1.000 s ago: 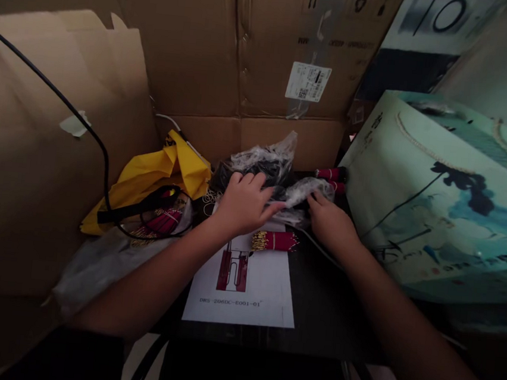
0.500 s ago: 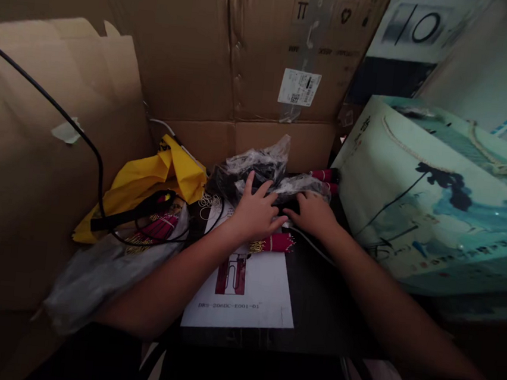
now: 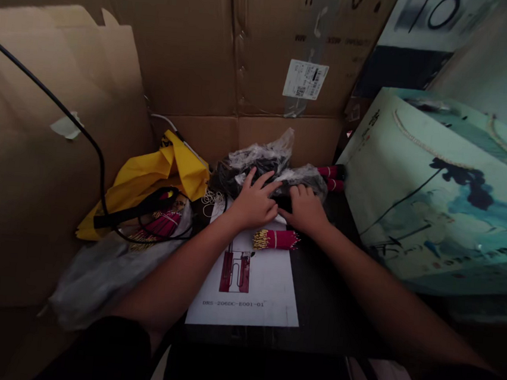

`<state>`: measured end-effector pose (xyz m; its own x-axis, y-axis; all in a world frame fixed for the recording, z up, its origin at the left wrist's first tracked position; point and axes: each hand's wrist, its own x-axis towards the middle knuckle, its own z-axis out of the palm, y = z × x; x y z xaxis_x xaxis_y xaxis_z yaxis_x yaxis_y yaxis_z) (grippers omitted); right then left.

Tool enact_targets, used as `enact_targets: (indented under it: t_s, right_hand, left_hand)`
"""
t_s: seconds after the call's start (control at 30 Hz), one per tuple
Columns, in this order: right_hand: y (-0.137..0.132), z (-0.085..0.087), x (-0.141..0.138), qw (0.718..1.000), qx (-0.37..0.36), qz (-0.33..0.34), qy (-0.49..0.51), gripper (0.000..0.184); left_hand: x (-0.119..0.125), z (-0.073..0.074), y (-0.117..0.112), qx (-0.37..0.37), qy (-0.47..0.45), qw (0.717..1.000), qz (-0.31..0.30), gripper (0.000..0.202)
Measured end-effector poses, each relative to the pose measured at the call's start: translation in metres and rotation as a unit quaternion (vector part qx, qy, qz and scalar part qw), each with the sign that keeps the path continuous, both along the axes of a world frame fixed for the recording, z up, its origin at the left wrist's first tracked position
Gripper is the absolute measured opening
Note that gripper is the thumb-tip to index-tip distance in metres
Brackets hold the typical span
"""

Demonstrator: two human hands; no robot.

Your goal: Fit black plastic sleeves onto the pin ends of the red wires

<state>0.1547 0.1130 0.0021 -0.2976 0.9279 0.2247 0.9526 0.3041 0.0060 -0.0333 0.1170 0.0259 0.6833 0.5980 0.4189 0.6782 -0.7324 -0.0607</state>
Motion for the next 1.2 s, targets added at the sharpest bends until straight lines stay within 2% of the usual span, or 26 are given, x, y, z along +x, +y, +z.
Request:
enact_targets:
  t_s: [0.13,0.23,0.5,0.7,0.9,1.2]
  right_hand:
    - [0.000,0.005,0.003,0.994,-0.007,0.107,-0.024,0.035]
    - [0.005,0.006,0.003,0.989,-0.008,0.145,-0.032,0.036]
    - [0.015,-0.001,-0.005,0.993,0.003,0.113,-0.022,0.046]
    - [0.020,-0.004,-0.011,0.993,-0.005,0.116,-0.014,0.058]
    - [0.022,-0.006,-0.016,0.989,-0.017,0.144,-0.009,0.046]
    - [0.027,-0.001,-0.018,0.988,-0.041,0.150,-0.005,0.044]
  left_hand:
    - [-0.002,-0.005,0.003,0.018,-0.006,1.000,-0.005,0.025]
    - [-0.004,-0.006,0.005,0.015,-0.006,1.000,-0.009,0.025]
    - [-0.009,-0.007,0.007,-0.001,-0.013,0.999,-0.029,0.023]
    - [-0.006,-0.008,0.004,-0.025,-0.044,0.999,-0.020,0.059]
    - [-0.004,-0.011,0.005,-0.040,-0.048,0.998,-0.025,0.062]
    - [-0.005,-0.012,0.005,-0.042,-0.072,0.996,-0.029,0.063]
